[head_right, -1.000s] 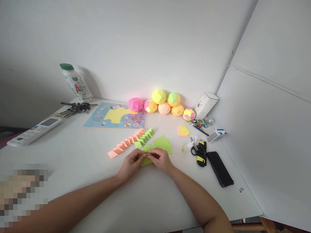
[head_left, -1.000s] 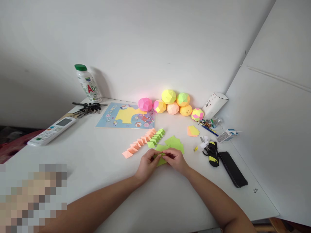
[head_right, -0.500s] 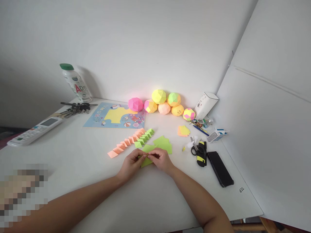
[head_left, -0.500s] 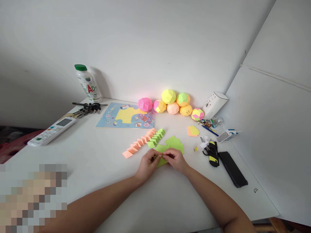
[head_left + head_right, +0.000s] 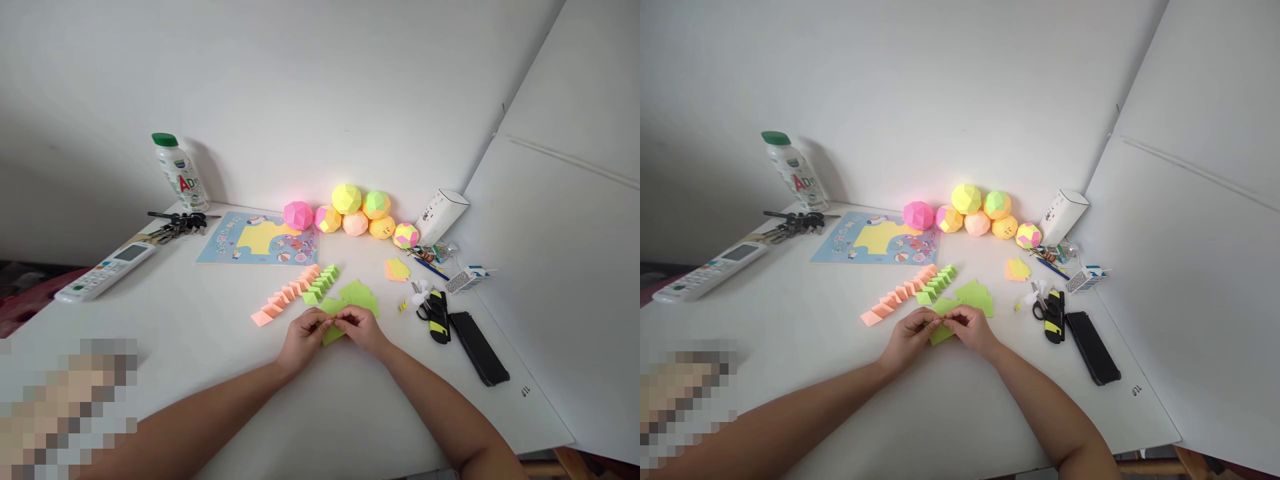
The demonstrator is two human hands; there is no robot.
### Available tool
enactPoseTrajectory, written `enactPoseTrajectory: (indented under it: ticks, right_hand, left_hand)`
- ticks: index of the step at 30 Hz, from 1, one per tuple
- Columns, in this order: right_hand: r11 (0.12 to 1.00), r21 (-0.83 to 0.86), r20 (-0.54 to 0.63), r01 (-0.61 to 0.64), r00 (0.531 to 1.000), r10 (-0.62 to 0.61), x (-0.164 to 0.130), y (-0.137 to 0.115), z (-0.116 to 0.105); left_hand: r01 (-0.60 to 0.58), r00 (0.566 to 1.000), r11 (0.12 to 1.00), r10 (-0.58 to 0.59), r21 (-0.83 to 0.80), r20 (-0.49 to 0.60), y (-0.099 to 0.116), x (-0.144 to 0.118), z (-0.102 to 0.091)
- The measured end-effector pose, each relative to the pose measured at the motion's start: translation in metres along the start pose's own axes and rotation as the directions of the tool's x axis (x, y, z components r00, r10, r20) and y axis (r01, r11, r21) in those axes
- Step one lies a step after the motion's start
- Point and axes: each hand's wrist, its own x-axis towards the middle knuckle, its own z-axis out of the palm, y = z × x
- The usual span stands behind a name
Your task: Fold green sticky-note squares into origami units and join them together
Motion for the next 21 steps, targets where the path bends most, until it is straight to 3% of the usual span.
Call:
enactPoseTrajectory:
  ticks: [9,21]
  right_hand:
    - [0.999,0.034,-0.016,-0.027,0.999,0.028,-0.0004,0.0019,-0.0009]
    - [0.999,0.004,0.012,-0.033,0.999,0.033,0.0001,-0.0043,-0.0011]
  left_hand:
    - [0.174,0.984,0.983,-0.172,-0.063,0.036,-0.0009,-0.0023,0.0014]
    - [0.159,0.987,0.985,-0.157,-0.063,0.032,0.0052,-0.0025,0.0008]
